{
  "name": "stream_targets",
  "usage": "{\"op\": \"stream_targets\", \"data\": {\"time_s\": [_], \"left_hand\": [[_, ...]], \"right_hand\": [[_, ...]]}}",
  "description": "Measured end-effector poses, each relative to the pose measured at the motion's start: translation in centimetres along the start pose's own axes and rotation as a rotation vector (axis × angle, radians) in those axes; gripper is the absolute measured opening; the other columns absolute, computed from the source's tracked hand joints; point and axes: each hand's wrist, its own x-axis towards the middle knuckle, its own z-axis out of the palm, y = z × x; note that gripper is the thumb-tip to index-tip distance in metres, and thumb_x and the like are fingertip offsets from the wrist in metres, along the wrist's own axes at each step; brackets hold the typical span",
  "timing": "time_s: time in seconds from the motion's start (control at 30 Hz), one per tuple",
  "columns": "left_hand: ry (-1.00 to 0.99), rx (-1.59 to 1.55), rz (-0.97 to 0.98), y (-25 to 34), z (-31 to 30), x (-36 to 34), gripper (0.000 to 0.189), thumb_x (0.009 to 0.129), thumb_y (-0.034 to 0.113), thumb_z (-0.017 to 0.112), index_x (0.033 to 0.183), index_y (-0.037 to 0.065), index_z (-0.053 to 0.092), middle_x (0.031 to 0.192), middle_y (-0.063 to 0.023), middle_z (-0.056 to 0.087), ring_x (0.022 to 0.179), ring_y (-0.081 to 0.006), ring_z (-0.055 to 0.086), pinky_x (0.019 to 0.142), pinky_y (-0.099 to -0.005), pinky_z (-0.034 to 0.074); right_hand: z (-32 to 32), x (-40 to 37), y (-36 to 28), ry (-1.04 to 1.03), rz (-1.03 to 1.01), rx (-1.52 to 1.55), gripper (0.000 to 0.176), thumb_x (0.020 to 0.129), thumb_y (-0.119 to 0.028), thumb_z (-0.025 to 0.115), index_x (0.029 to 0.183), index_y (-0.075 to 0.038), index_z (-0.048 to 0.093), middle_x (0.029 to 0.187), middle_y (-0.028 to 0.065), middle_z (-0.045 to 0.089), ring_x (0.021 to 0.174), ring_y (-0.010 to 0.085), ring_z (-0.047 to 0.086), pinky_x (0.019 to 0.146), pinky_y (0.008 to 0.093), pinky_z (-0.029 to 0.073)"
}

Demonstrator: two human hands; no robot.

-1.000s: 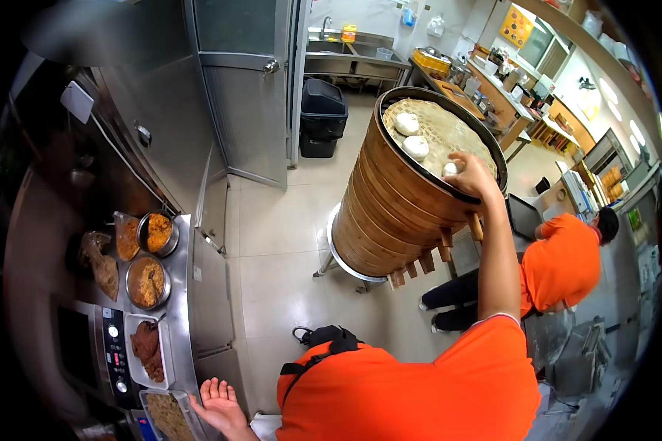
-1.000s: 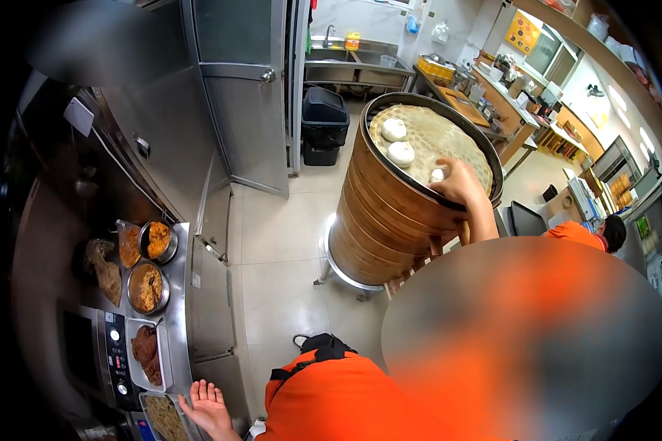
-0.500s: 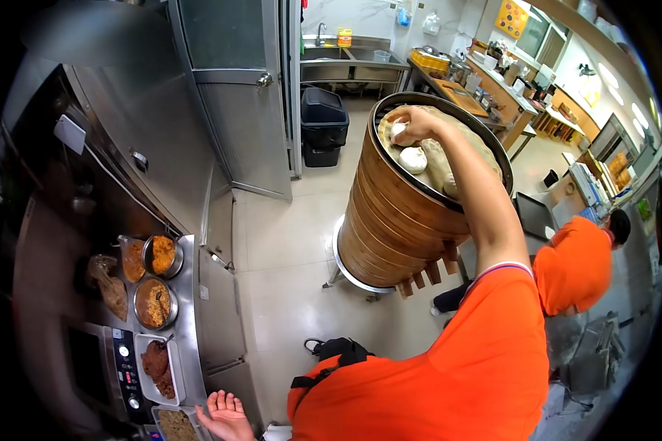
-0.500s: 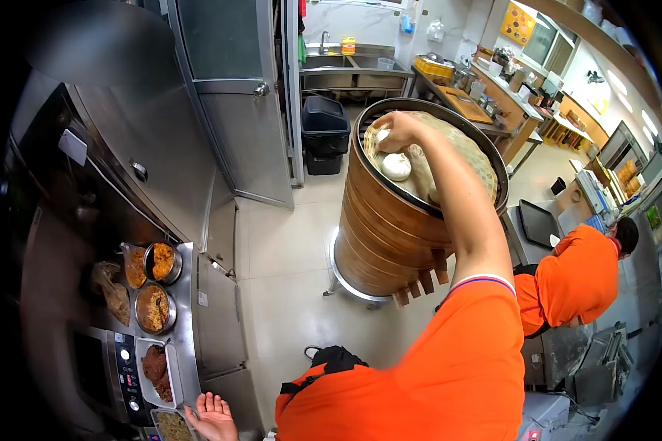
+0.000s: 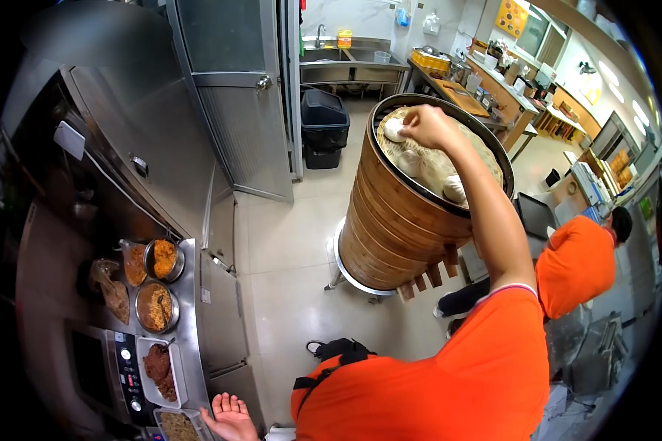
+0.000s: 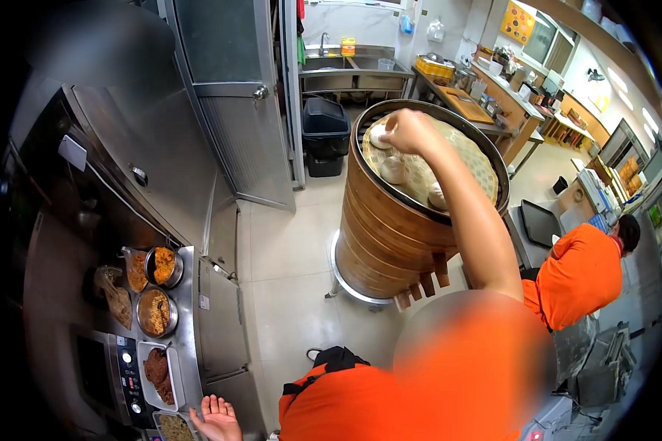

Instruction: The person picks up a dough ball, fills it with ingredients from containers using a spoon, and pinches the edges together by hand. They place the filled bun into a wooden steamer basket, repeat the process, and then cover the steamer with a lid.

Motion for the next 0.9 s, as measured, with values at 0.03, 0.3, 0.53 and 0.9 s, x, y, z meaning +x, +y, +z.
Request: {"op": "stream_targets", "data": {"time_s": [0.03,0.3,0.53,0.9], "left_hand": [[0.0,0.001,-0.002,0.1,-0.1,-0.1,0.059,0.092,0.054,0.056,0.115,0.0,0.066,0.115,-0.019,0.068,0.105,-0.0356,0.064,0.095,-0.0512,0.051],[-0.021,0.011,0.005,1.2,-0.8,-0.5,0.058,0.092,0.053,0.057,0.113,0.0,0.066,0.113,-0.0182,0.069,0.105,-0.0345,0.063,0.094,-0.0495,0.051],[-0.014,-0.027,0.021,1.8,-2.5,-1.6,0.059,0.09,0.053,0.059,0.114,0.0,0.065,0.113,-0.0174,0.068,0.102,-0.0337,0.062,0.094,-0.0488,0.05],[-0.014,-0.064,0.047,2.6,-5.7,-1.0,0.058,0.093,0.056,0.056,0.114,0.002,0.063,0.114,-0.0137,0.066,0.102,-0.0291,0.061,0.092,-0.0444,0.049]], "right_hand": [[0.2,-1.2,-0.2,-0.143,0.004,0.039,0.035,0.083,-0.029,0.082,0.108,-0.005,0.077,0.104,0.0199,0.076,0.094,0.0305,0.074,0.089,0.0383,0.056],[2.1,-3.1,0.8,-0.124,-0.003,-0.086,0.048,0.078,-0.032,0.083,0.12,-0.01,0.075,0.121,0.0185,0.072,0.115,0.0332,0.068,0.102,0.0395,0.052],[1.8,-3.8,4.8,0.006,0.072,0.086,0.058,0.083,-0.028,0.081,0.135,-0.009,0.065,0.13,0.0187,0.068,0.119,0.0316,0.066,0.103,0.041,0.051],[-0.3,-10.4,6.1,-0.207,0.271,0.034,0.053,0.068,-0.023,0.09,0.115,-0.004,0.074,0.111,0.0168,0.074,0.095,0.0248,0.072,0.078,0.0368,0.059]]}}
